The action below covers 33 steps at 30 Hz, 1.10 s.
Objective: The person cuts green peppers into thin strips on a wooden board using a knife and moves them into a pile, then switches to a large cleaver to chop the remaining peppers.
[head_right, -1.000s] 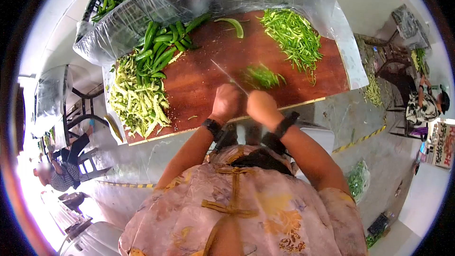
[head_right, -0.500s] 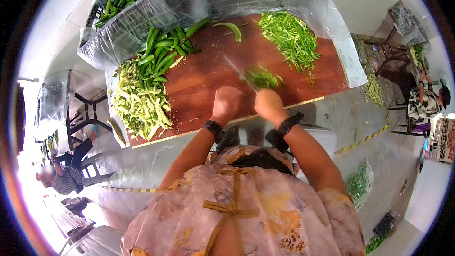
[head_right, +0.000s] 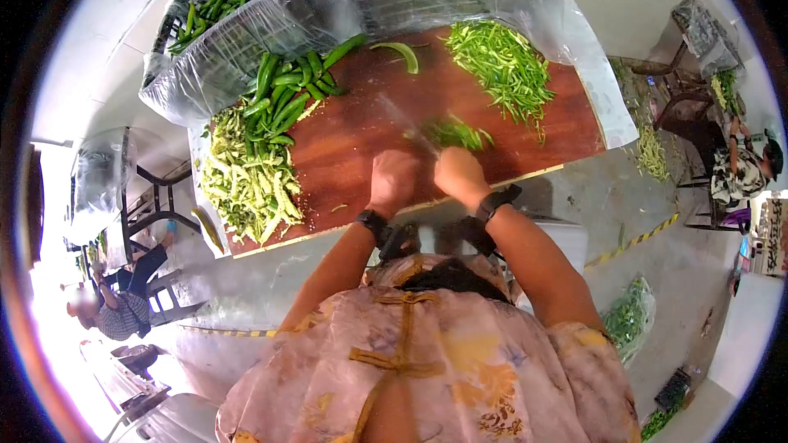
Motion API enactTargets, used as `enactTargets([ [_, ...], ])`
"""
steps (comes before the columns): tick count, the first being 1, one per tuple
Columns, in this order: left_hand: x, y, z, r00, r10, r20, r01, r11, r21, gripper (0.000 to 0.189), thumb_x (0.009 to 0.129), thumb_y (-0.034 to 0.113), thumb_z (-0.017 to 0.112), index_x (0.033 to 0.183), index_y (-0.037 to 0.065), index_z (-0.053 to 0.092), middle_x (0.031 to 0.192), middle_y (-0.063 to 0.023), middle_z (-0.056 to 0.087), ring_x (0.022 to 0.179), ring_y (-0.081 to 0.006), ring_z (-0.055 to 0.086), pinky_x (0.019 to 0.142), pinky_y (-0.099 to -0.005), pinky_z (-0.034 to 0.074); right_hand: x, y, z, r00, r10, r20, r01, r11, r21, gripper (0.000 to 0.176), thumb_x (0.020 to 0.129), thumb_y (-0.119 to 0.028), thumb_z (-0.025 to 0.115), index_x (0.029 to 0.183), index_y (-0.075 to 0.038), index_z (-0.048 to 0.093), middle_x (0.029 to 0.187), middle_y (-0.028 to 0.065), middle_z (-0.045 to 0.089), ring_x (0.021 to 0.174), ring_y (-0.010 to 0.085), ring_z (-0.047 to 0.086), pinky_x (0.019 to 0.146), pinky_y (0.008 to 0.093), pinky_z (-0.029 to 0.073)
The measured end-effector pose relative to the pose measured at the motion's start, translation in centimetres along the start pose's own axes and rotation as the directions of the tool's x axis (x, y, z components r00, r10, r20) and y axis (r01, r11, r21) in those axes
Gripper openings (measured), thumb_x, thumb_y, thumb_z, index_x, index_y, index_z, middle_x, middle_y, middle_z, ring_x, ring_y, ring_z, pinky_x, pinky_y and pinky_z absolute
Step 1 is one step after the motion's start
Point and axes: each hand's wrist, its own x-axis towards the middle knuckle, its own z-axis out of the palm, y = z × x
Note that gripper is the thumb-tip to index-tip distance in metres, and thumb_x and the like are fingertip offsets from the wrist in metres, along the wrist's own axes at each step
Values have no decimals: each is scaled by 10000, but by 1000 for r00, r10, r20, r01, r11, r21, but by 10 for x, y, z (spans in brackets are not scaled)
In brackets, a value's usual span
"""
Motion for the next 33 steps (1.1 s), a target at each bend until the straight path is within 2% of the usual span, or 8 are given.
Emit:
enactTargets([
  [4, 1, 1, -2, 999, -46, 10, 46, 999, 15, 126, 687, 56, 653, 802, 100, 627, 820, -36, 600, 860, -249, 566, 771, -388, 417, -19, 9, -9, 996, -43, -81, 41, 999, -28, 249, 821, -193, 574, 703, 24, 607, 687, 239, 597, 692, 432, 590, 654, 504, 475],
  [9, 0, 1, -1, 996, -44, 78, 38, 996, 78, 104, 678, 59, 647, 766, 97, 609, 792, -40, 581, 837, -257, 556, 746, -389, 412, -40, 0, -9, 998, -12, 60, 13, 1000, -28, 241, 814, -180, 576, 708, 34, 607, 692, 241, 591, 698, 431, 585, 643, 503, 466],
  [16, 3, 1, -2, 1000, -29, -4, 29, 999, 13, 101, 649, 35, 626, 708, 83, 559, 743, -64, 537, 812, -276, 545, 724, -404, 414, -34, -7, -6, 992, -8, 124, 9, 1000, -5, 241, 805, -172, 572, 686, 36, 604, 700, 247, 595, 712, 435, 592, 661, 502, 476],
  [18, 1, 0, 0, 999, -34, 14, 34, 999, 1, 102, 648, 32, 623, 708, 81, 557, 742, -68, 536, 811, -279, 544, 723, -405, 417, -25, -7, 1, 995, -96, 32, 97, 995, -31, 244, 802, -172, 570, 684, 37, 609, 708, 256, 597, 721, 437, 596, 667, 499, 482],
  [21, 1, -5, 3, 994, -45, 96, 39, 997, 64, 107, 647, 26, 617, 725, 80, 568, 774, -71, 558, 821, -281, 549, 727, -405, 423, -4, -17, 13, 997, -76, -8, 75, 995, -61, 236, 800, -171, 569, 696, 36, 616, 713, 264, 596, 719, 435, 598, 665, 497, 484],
  [25, -6, -9, 7, 998, -16, 65, 14, 1000, 24, 126, 651, 17, 624, 758, 75, 591, 841, -72, 588, 858, -282, 553, 741, -406, 423, 6, -19, 6, 1000, 5, -13, -4, 999, 44, 257, 809, -185, 574, 687, 38, 613, 696, 259, 594, 697, 435, 595, 656, 492, 485],
  [28, -6, -7, 6, 997, -39, 66, 36, 998, 43, 133, 653, 16, 631, 770, 70, 599, 864, -74, 591, 877, -283, 551, 751, -405, 418, -7, -10, 1, 999, -46, -11, 45, 998, -43, 270, 815, -193, 577, 679, 37, 613, 689, 255, 591, 692, 437, 591, 648, 493, 480],
  [33, -2, 1, -1, 998, -64, 28, 63, 998, 20, 135, 642, 26, 642, 759, 66, 588, 855, -80, 567, 877, -290, 539, 746, -407, 411, -31, -10, -3, 996, -82, 35, 84, 996, -43, 258, 809, -185, 581, 680, 36, 613, 677, 251, 583, 686, 435, 587, 647, 492, 478],
])
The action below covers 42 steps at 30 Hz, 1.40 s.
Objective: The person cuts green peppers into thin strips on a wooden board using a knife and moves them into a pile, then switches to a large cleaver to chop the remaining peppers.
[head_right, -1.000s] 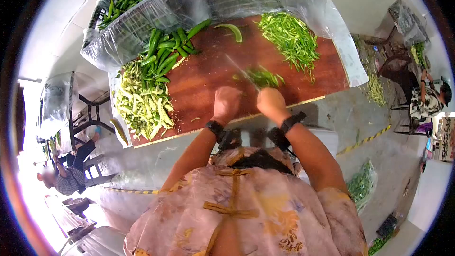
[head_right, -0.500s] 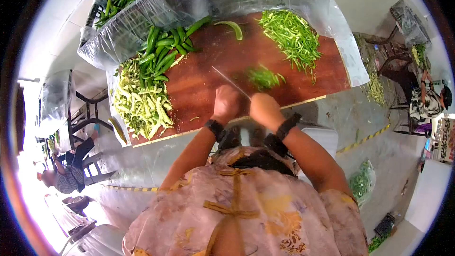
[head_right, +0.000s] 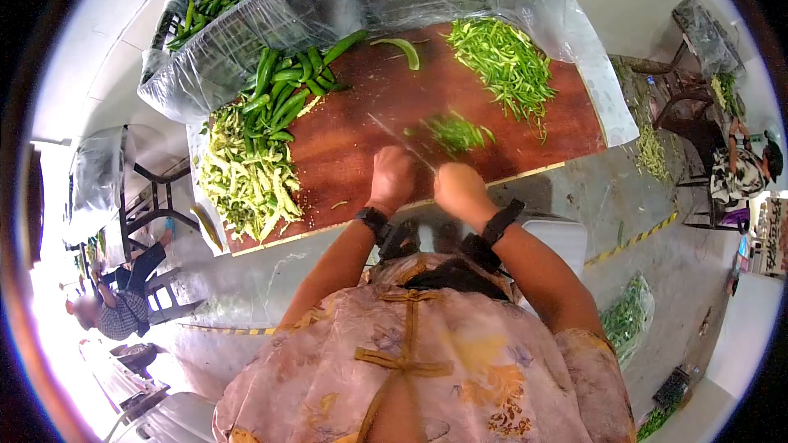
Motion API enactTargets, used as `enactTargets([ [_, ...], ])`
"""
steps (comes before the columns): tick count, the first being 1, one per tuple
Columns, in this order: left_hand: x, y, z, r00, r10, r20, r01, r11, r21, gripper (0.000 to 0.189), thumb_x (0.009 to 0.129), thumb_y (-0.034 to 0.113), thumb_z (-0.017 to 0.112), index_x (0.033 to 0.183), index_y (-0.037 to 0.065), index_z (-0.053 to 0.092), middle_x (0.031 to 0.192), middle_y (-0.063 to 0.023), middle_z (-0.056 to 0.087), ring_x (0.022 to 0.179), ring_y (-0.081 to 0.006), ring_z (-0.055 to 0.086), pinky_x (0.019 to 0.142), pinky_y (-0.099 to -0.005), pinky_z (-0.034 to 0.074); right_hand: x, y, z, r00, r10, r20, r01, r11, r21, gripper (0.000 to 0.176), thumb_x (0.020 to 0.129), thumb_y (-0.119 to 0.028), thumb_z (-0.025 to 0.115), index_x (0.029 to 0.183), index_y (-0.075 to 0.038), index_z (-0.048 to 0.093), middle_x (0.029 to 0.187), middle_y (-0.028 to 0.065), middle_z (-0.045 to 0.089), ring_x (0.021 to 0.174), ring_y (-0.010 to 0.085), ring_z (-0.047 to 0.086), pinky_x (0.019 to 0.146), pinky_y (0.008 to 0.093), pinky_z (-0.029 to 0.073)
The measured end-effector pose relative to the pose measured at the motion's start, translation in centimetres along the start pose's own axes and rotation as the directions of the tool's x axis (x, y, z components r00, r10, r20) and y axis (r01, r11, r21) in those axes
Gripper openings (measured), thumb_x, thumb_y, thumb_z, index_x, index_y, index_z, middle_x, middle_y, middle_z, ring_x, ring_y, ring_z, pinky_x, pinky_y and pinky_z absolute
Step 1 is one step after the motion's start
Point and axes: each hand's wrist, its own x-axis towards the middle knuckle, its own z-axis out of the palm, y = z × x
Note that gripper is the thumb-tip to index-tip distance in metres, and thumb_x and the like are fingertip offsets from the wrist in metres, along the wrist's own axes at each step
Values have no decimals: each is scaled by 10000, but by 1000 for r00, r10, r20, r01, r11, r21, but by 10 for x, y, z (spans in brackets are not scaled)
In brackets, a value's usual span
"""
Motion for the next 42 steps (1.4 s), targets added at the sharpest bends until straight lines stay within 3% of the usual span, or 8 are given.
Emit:
enactTargets([
  [9, -1, -3, 2, 1000, 1, -28, -1, 1000, -9, 117, 634, 35, 620, 686, 62, 520, 798, -90, 522, 836, -303, 513, 714, -416, 396, 11, -2, 0, 994, 8, 105, -8, 1000, -2, 266, 804, -177, 572, 695, 62, 613, 717, 261, 597, 715, 438, 595, 672, 494, 484],
  [17, 3, -3, -5, 999, 35, 21, -35, 999, 20, 109, 670, 61, 636, 775, 85, 626, 845, -74, 578, 855, -280, 546, 762, -418, 406, 34, 7, 10, 998, -53, -22, 54, 997, 51, 276, 815, -205, 573, 700, 45, 603, 708, 258, 595, 704, 433, 594, 643, 511, 472],
  [18, 2, -5, -9, 999, 39, 15, -40, 999, 28, 109, 670, 61, 636, 775, 85, 626, 845, -74, 578, 855, -280, 546, 762, -418, 406, 25, 12, 8, 990, -67, -127, 76, 995, 63, 288, 827, -230, 577, 722, 37, 604, 695, 252, 591, 690, 427, 592, 632, 514, 464],
  [22, -16, -9, -40, 999, -38, -10, 39, 991, 126, 132, 734, 97, 613, 858, 113, 656, 903, -54, 597, 879, -269, 544, 763, -410, 407, -18, 27, -19, 996, -70, -51, 70, 997, 10, 315, 837, -295, 568, 911, 6, 623, 757, 225, 621, 713, 397, 607, 641, 502, 473],
  [25, -27, -12, -62, 985, -166, 42, 152, 959, 240, 185, 774, 116, 608, 946, 111, 677, 950, -43, 607, 915, -266, 542, 765, -407, 411, -49, 37, -17, 959, -223, -177, 234, 971, 47, 378, 821, -319, 616, 1079, -42, 607, 730, 212, 613, 677, 386, 601, 614, 474, 469],
  [28, -29, 3, -79, 988, -152, 19, 142, 957, 253, 162, 794, 139, 608, 937, 100, 673, 962, -44, 606, 921, -262, 541, 782, -396, 409, -65, 41, -10, 967, -255, 3, 255, 967, 7, 452, 804, -325, 638, 1192, -100, 582, 766, 201, 622, 692, 362, 610, 614, 452, 475],
  [35, -43, -6, -69, 988, -152, 10, 140, 929, 342, 194, 798, 137, 609, 984, 102, 654, 971, -49, 598, 890, -279, 530, 780, -403, 404, -31, 67, 7, 973, -142, -181, 170, 974, 150, 492, 769, -312, 654, 1215, -128, 558, 716, 179, 613, 687, 373, 602, 611, 468, 469],
  [42, -45, -8, -65, 984, -177, 2, 164, 913, 373, 216, 780, 115, 607, 994, 109, 641, 984, -57, 591, 881, -291, 524, 770, -421, 405, 36, 108, -16, 963, -30, -269, 26, 999, -19, 457, 800, -344, 634, 1190, -111, 587, 756, 187, 637, 726, 366, 619, 651, 467, 482],
])
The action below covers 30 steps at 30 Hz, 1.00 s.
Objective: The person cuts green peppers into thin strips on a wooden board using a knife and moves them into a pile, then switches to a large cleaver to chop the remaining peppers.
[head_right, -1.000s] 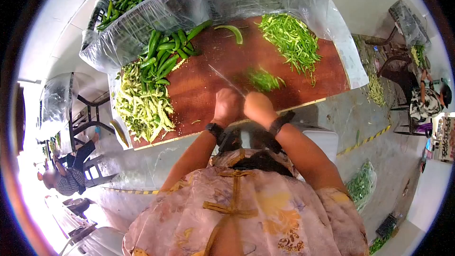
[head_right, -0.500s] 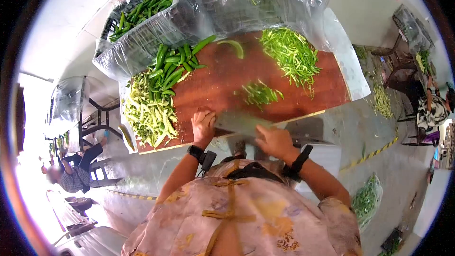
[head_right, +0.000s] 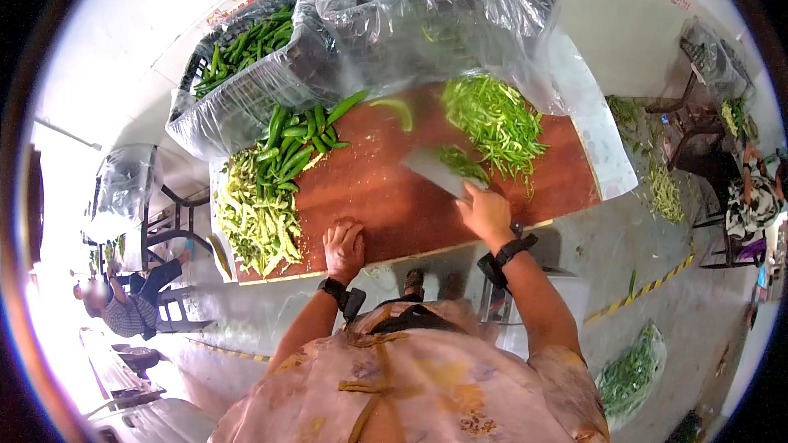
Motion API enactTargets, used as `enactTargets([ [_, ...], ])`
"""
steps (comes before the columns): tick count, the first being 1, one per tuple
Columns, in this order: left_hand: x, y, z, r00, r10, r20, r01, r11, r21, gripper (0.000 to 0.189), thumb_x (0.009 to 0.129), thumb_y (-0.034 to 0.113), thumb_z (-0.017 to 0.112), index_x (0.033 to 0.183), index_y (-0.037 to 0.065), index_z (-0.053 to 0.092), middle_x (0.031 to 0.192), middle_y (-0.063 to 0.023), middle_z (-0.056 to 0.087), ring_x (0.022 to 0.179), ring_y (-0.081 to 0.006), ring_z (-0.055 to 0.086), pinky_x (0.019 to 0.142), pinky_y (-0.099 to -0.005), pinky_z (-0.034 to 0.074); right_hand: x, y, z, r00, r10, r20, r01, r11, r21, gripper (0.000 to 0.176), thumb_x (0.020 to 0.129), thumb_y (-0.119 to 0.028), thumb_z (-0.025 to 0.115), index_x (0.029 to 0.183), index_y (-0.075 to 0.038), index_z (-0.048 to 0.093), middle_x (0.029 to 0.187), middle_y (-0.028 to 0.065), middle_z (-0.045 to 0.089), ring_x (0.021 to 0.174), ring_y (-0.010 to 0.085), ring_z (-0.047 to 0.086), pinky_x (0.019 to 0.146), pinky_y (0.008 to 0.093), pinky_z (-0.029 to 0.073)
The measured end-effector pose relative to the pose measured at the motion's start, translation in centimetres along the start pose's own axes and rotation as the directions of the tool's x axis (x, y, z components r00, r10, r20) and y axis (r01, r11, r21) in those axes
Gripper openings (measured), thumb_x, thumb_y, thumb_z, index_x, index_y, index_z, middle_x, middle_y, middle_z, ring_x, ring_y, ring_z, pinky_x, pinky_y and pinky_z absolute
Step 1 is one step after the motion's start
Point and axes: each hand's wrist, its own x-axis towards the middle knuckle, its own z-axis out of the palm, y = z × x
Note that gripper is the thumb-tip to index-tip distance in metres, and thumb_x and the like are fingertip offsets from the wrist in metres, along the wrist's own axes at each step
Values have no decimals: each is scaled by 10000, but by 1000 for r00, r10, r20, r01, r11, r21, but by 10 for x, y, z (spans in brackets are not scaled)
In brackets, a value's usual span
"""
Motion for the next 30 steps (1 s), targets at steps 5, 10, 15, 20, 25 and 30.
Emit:
enactTargets([
  [5, 1, 0, 2, 998, -31, 45, 30, 999, 20, 231, 768, 110, 603, 996, 110, 633, 964, -83, 577, 905, -306, 516, 786, -436, 401, 43, 23, -24, 995, 56, -86, -57, 998, -13, 408, 801, -316, 652, 1146, -101, 616, 821, 178, 658, 748, 355, 631, 661, 438, 497],
  [10, 0, -1, 1, 998, -58, 35, 58, 998, 2, 216, 747, 93, 613, 962, 102, 633, 984, -70, 587, 968, -298, 523, 838, -452, 401, 73, 21, -53, 981, 93, -168, -92, 996, 12, 362, 797, -324, 656, 1102, -129, 650, 819, 164, 663, 740, 354, 632, 652, 428, 502],
  [15, 0, -1, 1, 997, -63, 34, 64, 998, -26, 220, 748, 84, 601, 965, 105, 632, 980, -75, 583, 965, -294, 520, 830, -445, 402, 115, 31, -70, 965, 155, -213, -116, 975, 187, 339, 829, -345, 619, 992, -52, 668, 619, 169, 604, 586, 320, 597, 542, 397, 445],
  [20, 45, 3, 0, 995, 44, 88, -40, 998, -41, 218, 764, 100, 598, 979, 92, 635, 1010, -95, 579, 937, -287, 528, 798, -439, 406, 84, 22, -66, 965, 261, 0, -222, 823, 523, 336, 906, -370, 550, 906, -52, 659, 512, 50, 554, 444, 146, 531, 464, 325, 406],
  [25, 138, 9, 30, 983, 152, 105, -142, 985, -97, 276, 770, 130, 600, 1043, 106, 633, 1112, -109, 567, 1016, -295, 521, 836, -445, 414, -6, 8, -56, 957, 223, 184, -285, 838, 466, 325, 890, -329, 555, 940, -21, 647, 637, 169, 571, 599, 231, 601, 572, 359, 443],
  [30, 209, 14, 72, 903, 339, 263, -353, 936, 7, 424, 799, 287, 598, 1204, 163, 579, 1327, -76, 472, 1272, -293, 386, 983, -446, 379, -68, -2, -63, 935, 275, 224, -331, 902, 277, 342, 852, -351, 557, 1005, -63, 659, 746, 230, 602, 713, 390, 616, 615, 445, 468],
])
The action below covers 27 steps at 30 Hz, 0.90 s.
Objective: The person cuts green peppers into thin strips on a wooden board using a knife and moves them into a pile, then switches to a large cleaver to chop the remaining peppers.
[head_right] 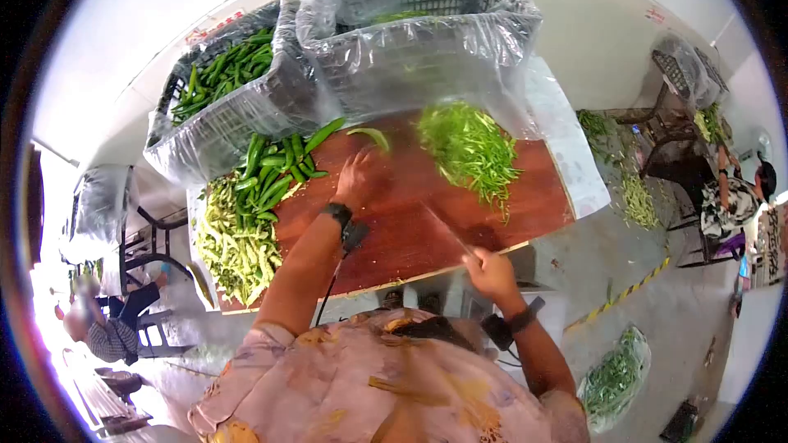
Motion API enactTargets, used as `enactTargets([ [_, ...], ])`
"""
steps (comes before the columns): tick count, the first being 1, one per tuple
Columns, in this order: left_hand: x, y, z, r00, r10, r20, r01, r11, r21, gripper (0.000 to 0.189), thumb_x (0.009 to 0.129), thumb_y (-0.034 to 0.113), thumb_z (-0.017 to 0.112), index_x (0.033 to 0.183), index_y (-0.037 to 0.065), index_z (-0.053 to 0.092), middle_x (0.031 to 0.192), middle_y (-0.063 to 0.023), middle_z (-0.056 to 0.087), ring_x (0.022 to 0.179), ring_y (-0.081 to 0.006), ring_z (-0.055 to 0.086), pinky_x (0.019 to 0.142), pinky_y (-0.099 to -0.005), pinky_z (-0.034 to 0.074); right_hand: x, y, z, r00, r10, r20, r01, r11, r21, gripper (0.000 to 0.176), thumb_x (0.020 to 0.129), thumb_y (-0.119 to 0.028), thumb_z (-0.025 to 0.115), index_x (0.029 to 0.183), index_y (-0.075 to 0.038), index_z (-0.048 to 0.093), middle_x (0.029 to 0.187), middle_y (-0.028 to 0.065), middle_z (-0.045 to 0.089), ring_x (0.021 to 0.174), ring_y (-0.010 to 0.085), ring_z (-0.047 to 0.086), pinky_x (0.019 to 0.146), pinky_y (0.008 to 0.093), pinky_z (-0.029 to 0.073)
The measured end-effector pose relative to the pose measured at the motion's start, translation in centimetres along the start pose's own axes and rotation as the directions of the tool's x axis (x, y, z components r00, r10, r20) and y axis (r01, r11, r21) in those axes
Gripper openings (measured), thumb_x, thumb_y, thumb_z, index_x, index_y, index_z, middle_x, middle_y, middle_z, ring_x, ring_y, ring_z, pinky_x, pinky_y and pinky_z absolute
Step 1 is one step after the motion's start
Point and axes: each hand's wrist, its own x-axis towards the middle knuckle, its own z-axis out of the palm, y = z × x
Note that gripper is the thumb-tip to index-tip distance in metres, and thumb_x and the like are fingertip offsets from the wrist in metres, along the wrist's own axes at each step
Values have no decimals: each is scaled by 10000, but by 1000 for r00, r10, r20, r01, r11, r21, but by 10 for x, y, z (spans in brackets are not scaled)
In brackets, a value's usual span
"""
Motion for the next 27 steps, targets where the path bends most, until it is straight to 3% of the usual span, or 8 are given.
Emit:
enactTargets([
  [3, 23, -12, 23, 990, 81, -112, -73, 995, 73, 442, 778, 290, 612, 1197, 151, 577, 1329, -70, 488, 1260, -294, 416, 962, -474, 396, -19, 20, 8, 986, -101, -131, 93, 993, -69, 364, 834, -376, 563, 1025, -83, 664, 712, 228, 595, 671, 388, 610, 600, 456, 465],
  [8, 36, -29, 43, 988, 58, 146, -77, 988, 134, 506, 818, 340, 596, 1280, 155, 502, 1354, -70, 465, 1306, -282, 359, 1043, -450, 319, -34, 19, 6, 992, 47, -114, -49, 999, -10, 357, 830, -368, 563, 1055, -109, 665, 650, 205, 597, 619, 389, 599, 559, 466, 460],
  [12, 22, -29, 49, 998, 49, 49, -54, 991, 124, 379, 815, 267, 604, 1170, 137, 572, 1226, -66, 543, 1166, -291, 482, 941, -404, 424, -34, 29, 13, 990, -38, -139, 29, 997, -66, 342, 835, -264, 614, 1126, -86, 639, 654, 187, 586, 544, 277, 580, 519, 373, 431],
  [14, 7, -29, 55, 998, 55, -27, -52, 995, 88, 342, 813, 242, 608, 1135, 131, 589, 1175, -65, 568, 1105, -288, 527, 897, -386, 459, -33, 30, 16, 980, -79, -181, 74, 997, -33, 369, 832, -319, 592, 1114, -87, 644, 667, 203, 596, 599, 330, 597, 559, 404, 456],
  [20, -20, 17, -9, 986, -110, 126, 156, 874, -460, 376, 815, 177, 584, 1175, 72, 554, 1036, -146, 630, 949, -318, 606, 764, -397, 503, -19, 32, 23, 962, -141, -232, 155, 987, 42, 396, 834, -330, 585, 1103, -44, 643, 784, 260, 617, 748, 384, 634, 661, 419, 494],
  [22, -23, 16, -3, 948, -80, 308, 295, 582, -758, 408, 788, 170, 609, 1182, 80, 550, 1004, -170, 629, 953, -348, 590, 807, -420, 487, -16, 22, 19, 978, -99, -186, 108, 993, 42, 390, 836, -321, 585, 1102, -41, 642, 810, 259, 623, 771, 383, 636, 678, 416, 496],
  [25, -33, 7, 16, 965, -208, 161, 259, 859, -441, 420, 780, 168, 620, 1191, 103, 561, 1055, -156, 609, 1003, -344, 563, 868, -423, 456, -13, 23, 20, 977, -110, -185, 115, 993, 19, 384, 841, -309, 584, 1105, -35, 637, 877, 254, 633, 833, 382, 634, 718, 410, 497],
  [27, -49, 11, -1, 958, -283, 34, 274, 881, -385, 410, 767, 164, 623, 1172, 115, 579, 1088, -136, 593, 1044, -338, 539, 900, -422, 437, -15, 23, 21, 970, -132, -205, 137, 990, 14, 380, 842, -309, 584, 1108, -43, 636, 890, 244, 636, 836, 384, 631, 718, 412, 498],
])
